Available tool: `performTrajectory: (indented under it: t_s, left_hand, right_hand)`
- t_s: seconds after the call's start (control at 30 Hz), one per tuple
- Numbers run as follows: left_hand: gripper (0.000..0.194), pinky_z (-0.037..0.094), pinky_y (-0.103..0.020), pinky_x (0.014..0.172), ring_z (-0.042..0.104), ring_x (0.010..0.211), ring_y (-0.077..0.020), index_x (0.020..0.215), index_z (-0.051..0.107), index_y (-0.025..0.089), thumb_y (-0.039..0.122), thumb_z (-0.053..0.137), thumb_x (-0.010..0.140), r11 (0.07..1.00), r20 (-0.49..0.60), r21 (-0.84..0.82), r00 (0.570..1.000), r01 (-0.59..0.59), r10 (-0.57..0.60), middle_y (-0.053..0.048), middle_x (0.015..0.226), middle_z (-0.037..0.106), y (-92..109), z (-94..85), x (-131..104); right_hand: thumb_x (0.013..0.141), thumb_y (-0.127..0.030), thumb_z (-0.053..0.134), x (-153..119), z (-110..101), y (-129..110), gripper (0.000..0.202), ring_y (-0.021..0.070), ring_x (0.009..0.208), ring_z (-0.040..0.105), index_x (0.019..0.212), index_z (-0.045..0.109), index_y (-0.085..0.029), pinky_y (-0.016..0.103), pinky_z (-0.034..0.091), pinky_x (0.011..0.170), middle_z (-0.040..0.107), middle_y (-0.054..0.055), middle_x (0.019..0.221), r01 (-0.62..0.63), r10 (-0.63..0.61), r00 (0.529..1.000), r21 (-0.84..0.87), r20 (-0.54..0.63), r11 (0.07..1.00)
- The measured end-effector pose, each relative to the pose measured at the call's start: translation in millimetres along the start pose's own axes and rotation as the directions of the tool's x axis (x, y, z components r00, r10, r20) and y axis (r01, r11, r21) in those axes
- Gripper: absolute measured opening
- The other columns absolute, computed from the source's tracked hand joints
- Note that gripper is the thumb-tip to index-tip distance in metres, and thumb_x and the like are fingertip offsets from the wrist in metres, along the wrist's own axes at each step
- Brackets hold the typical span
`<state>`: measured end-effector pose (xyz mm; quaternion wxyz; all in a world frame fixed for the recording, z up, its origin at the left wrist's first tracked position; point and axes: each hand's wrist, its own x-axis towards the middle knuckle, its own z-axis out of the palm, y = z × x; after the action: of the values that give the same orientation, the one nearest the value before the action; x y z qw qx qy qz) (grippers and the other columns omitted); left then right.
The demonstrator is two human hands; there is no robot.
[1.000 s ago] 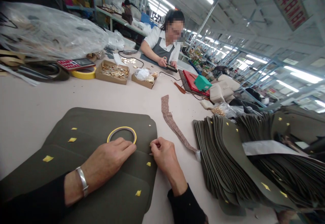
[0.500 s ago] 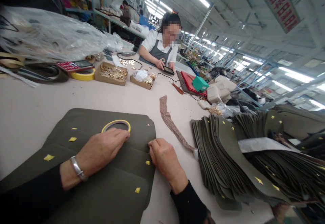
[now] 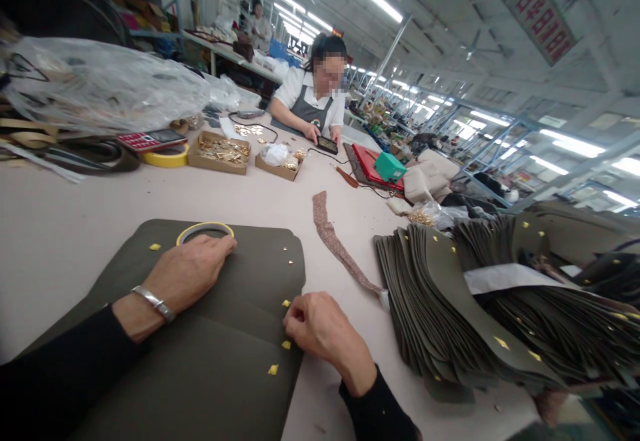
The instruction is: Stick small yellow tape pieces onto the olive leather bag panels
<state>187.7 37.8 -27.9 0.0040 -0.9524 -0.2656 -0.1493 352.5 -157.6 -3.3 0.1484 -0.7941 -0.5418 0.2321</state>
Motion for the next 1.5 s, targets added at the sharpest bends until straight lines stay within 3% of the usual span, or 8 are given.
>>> performTrajectory:
  t_s: [0.17,0.37,0.57,0.97,1.03,1.13,1.23,1.5]
  left_hand:
    - [0.026,0.053,-0.034,0.064,0.066,0.08,-0.0251,0.098,0.064,0.017,0.016,0.039,0.091,0.995,-0.134,-0.074,0.989,-0.068,0.057,-0.01,0.088,0.071,-3.6,3.7,-4.0]
    - [0.026,0.054,-0.024,0.084,0.07,0.093,-0.0152,0.112,0.061,0.02,0.028,0.042,0.096,0.856,-0.311,-0.431,0.937,-0.286,0.157,-0.003,0.106,0.073,21.4,-6.3,-12.7]
    - [0.044,0.055,-0.022,0.081,0.07,0.093,-0.0137,0.14,0.033,0.022,0.025,0.041,0.097,0.805,-0.23,-0.509,0.949,-0.305,0.214,-0.003,0.113,0.071,42.1,-15.4,-21.9]
    - [0.015,0.048,-0.026,0.06,0.066,0.071,-0.016,0.096,0.052,0.022,0.017,0.038,0.095,0.828,-0.147,-0.458,0.946,-0.324,0.289,0.001,0.082,0.066,45.0,-14.6,-21.7]
    - [0.017,0.046,-0.027,0.059,0.064,0.067,-0.016,0.088,0.052,0.022,0.015,0.038,0.095,0.835,-0.149,-0.447,0.947,-0.32,0.283,0.001,0.075,0.063,44.7,-13.5,-20.6]
    - [0.019,0.042,-0.027,0.056,0.059,0.061,-0.0156,0.082,0.051,0.021,0.015,0.038,0.094,0.844,-0.207,-0.415,0.939,-0.338,0.274,0.002,0.07,0.057,44.9,-9.7,-19.2]
    - [0.019,0.038,-0.028,0.052,0.054,0.057,-0.0149,0.079,0.05,0.021,0.015,0.039,0.094,0.854,-0.28,-0.374,0.922,-0.363,0.269,0.002,0.067,0.054,46.8,-7.2,-19.1]
    - [0.013,0.042,-0.028,0.059,0.056,0.065,-0.016,0.085,0.053,0.019,0.017,0.044,0.094,0.92,-0.292,-0.246,0.928,-0.306,0.23,0.0,0.073,0.058,35.9,-2.8,-13.6]
  right_hand:
    - [0.08,-0.016,0.056,-11.7,-0.9,0.6,0.016,0.013,0.059,0.058,0.076,0.071,-0.019,0.022,0.039,0.056,0.068,0.0,0.066,0.028,-0.009,0.982,0.1,-0.186,0.995]
    - [0.086,-0.019,0.056,-4.2,-0.3,-10.0,0.015,0.0128,0.063,0.059,0.091,0.07,-0.017,0.023,0.045,0.061,0.069,0.002,0.076,0.245,-0.092,0.857,0.244,-0.507,0.938]
    - [0.086,-0.011,0.054,1.9,6.4,-28.7,0.022,0.0142,0.079,0.061,0.105,0.063,-0.018,0.026,0.049,0.073,0.067,0.005,0.093,0.462,-0.323,0.768,0.13,-0.553,0.877]
    - [0.084,-0.006,0.048,14.8,19.4,-23.9,0.016,0.0148,0.064,0.057,0.08,0.058,-0.017,0.026,0.045,0.06,0.061,0.003,0.069,0.511,-0.563,0.572,-0.278,-0.596,0.813]
    - [0.081,-0.007,0.049,14.8,21.8,-26.2,0.015,0.0144,0.061,0.057,0.078,0.06,-0.017,0.026,0.045,0.059,0.061,0.003,0.067,0.484,-0.51,0.592,-0.231,-0.623,0.844]
    - [0.077,-0.012,0.053,15.1,24.0,-33.9,0.012,0.0124,0.053,0.056,0.071,0.062,-0.017,0.023,0.045,0.052,0.061,0.0,0.061,0.358,-0.183,0.762,0.168,-0.622,0.918]
    - [0.074,-0.021,0.057,21.2,23.9,-38.7,0.009,0.0104,0.042,0.055,0.067,0.062,-0.016,0.02,0.043,0.042,0.059,-0.003,0.051,0.126,0.161,0.914,0.64,-0.372,0.758]
    - [0.066,-0.036,0.071,58.4,7.0,9.9,0.025,0.009,0.04,0.057,0.07,0.066,-0.012,0.018,0.044,0.04,0.062,0.0,0.053,-0.02,0.374,0.894,0.811,-0.247,0.584]
